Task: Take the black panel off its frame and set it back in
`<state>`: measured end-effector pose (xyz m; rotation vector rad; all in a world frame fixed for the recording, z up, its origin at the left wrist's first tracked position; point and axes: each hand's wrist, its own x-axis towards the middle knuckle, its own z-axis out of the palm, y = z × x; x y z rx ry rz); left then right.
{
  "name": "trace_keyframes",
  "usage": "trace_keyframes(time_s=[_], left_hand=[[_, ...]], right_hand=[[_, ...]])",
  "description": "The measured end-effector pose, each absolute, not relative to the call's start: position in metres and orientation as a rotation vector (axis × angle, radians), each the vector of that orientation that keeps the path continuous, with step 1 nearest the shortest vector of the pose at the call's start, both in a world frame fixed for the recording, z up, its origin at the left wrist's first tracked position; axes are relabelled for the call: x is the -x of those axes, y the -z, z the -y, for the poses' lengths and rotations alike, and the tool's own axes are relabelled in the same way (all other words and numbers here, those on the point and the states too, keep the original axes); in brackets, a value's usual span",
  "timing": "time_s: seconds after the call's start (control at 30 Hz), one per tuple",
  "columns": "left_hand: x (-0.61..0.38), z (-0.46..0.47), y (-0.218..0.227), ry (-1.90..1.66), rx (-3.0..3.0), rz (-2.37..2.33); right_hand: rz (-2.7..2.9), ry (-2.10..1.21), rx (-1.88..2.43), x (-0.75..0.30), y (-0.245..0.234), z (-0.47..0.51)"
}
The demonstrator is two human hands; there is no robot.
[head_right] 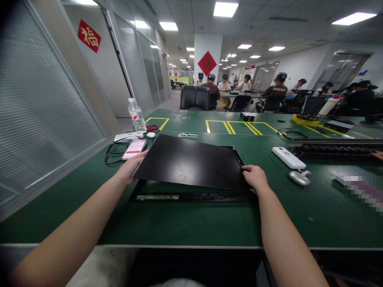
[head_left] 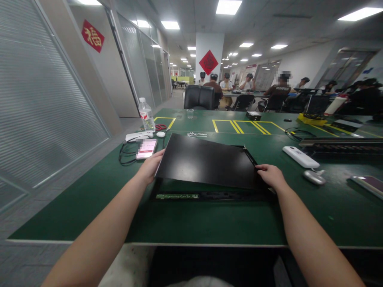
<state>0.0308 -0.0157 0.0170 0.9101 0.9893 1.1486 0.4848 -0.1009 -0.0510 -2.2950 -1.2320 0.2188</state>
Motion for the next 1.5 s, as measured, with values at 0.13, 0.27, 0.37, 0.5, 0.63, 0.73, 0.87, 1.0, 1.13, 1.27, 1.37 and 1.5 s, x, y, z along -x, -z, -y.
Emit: trace_keyframes(time_s=[0.13,0.27,0.37,0.5,0.63,0.73,0.87,1.0,1.13,1.27,1.37,1.5], left_hand=[[-0.033,0.019,-0.021,-1.22,-0.849,-0.908],[-0.03,0.021,-0.02,-1.303,-0.95,-0.846],[-0.027,0.022,-0.018,-1.314,-1.043,-0.797],[-0.026,0.022,-0.019,-1.264,-1.091,-0.746],[-0.027,0.022,-0.017,-1.264,-1.102,-0.694],[-0.026,0.018,-0.013,-1.277,-1.099,-0.685],[-0.024,0.014,-0.013,-1.301,-1.079,-0.714],[-0.023,0.015,-0.02,-1.36,-1.003,-0.688],[-0.023,0.015,-0.022,-1.4,-0.867,-0.757],[-0.026,0.011,-0.015,-1.362,-0.811,-0.881],[-0.03,0.01,-0.009,-1.33,-0.827,-0.916],[-0.036,0.012,-0.001,-1.239,-0.95,-0.98]], right_hand=[[1.219,-0.222,2.271,-0.483,0.051,0.102],[1.234,-0.203,2.273,-0.484,0.052,0.101],[1.229,-0.212,2.274,-0.485,0.052,0.1],[1.183,-0.236,2.259,-0.485,0.051,0.098],[1.107,-0.257,2.206,-0.484,0.047,0.099],[1.004,-0.331,2.106,-0.487,0.048,0.1],[0.868,-0.523,1.853,-0.491,0.048,0.101],[0.808,-0.674,1.459,-0.481,0.034,0.106],[0.862,-0.886,1.198,-0.462,0.012,0.122],[0.764,-0.972,1.234,-0.455,0.002,0.132],[0.694,-0.938,1.157,-0.46,0.002,0.13],[0.636,-0.837,1.097,-0.466,0.003,0.125]])
